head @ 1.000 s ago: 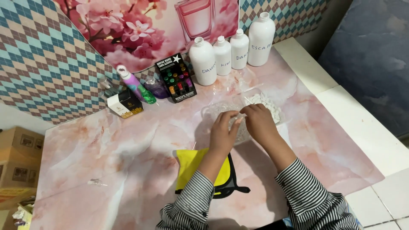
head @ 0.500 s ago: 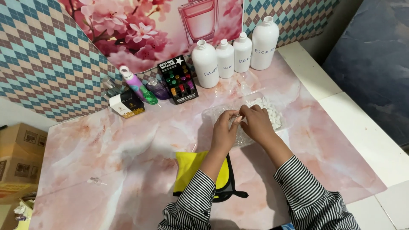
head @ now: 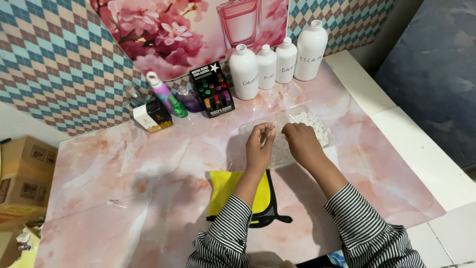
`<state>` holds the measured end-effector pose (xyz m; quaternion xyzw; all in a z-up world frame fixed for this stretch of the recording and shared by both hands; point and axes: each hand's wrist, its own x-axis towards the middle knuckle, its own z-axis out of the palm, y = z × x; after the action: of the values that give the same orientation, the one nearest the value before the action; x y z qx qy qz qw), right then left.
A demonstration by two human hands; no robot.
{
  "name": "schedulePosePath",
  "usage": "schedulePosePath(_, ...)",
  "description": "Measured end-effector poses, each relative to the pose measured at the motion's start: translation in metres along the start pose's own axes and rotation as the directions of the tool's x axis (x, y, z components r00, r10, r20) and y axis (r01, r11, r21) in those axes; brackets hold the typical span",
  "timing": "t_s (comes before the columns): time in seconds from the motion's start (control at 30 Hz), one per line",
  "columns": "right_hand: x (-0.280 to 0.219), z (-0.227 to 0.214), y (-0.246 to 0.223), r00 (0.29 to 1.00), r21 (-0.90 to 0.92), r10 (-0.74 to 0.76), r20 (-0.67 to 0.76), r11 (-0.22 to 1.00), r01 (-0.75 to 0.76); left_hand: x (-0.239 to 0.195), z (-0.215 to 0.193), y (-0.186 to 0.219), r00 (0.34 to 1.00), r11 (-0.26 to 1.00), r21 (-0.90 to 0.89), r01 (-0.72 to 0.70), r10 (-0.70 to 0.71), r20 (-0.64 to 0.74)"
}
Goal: Assembling perfume sample vials by picking up small plastic caps and snapping them onto the vials.
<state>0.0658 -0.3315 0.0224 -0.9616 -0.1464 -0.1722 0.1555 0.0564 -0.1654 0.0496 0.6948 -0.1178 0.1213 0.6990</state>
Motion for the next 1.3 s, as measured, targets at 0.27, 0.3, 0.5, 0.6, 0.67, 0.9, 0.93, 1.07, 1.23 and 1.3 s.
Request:
schedulePosePath(0.27, -0.002, -0.010, -0.064, 0.957, 0.817, 0.281, -0.070, 0.566, -0.106, -0.025, -0.058, 0.001, 0.999, 0.999, 0.047, 0.026, -0.024, -0.031)
schedulePosePath(0.3, -0.003, -0.001, -0.076, 0.946, 0.943, 0.325, 0.018, 0.309, -0.124, -0.029, -0.070, 0.000, 1.000, 0.996, 0.085, 0.015, -0.014, -0.014)
schedulePosePath(0.5, -0.001, 0.042, -0.144, 0.894, 0.987, 0.429, 0.133, 0.024, -0.158, -0.062, -0.125, -0.010, 0.995, 0.973, 0.210, 0.093, -0.083, -0.055)
schedulePosePath(0.6, 0.001, 0.048, -0.164, 0.884, 0.987, 0.454, 0.111, 0.054, -0.152, -0.071, -0.140, -0.026, 0.991, 0.969, 0.215, 0.123, -0.109, -0.077)
schedulePosePath(0.67, -0.001, 0.052, -0.175, 0.885, 0.980, 0.451, 0.117, 0.092, -0.177, -0.075, -0.146, -0.038, 0.990, 0.978, 0.167, 0.129, -0.117, -0.078)
schedulePosePath(0.9, -0.009, 0.079, -0.171, 0.924, 0.950, 0.382, 0.031, 0.276, -0.146, -0.075, -0.153, -0.037, 0.983, 0.981, 0.088, 0.174, -0.167, -0.081)
schedulePosePath(0.93, -0.009, 0.078, -0.171, 0.924, 0.949, 0.381, 0.034, 0.278, -0.149, -0.074, -0.152, -0.038, 0.982, 0.981, 0.085, 0.177, -0.170, -0.082)
schedulePosePath(1.07, -0.010, 0.084, -0.171, 0.959, 0.885, 0.274, -0.071, 0.461, -0.067, -0.073, -0.153, -0.037, 0.974, 0.976, 0.062, 0.211, -0.204, -0.098)
schedulePosePath(1.23, -0.012, 0.092, -0.168, 0.970, 0.835, 0.179, -0.167, 0.548, 0.043, -0.070, -0.155, -0.030, 0.962, 0.966, 0.038, 0.256, -0.250, -0.114)
schedulePosePath(1.3, -0.011, 0.093, -0.166, 0.974, 0.799, 0.146, -0.176, 0.598, 0.054, -0.070, -0.157, -0.034, 0.957, 0.961, 0.030, 0.274, -0.270, -0.107)
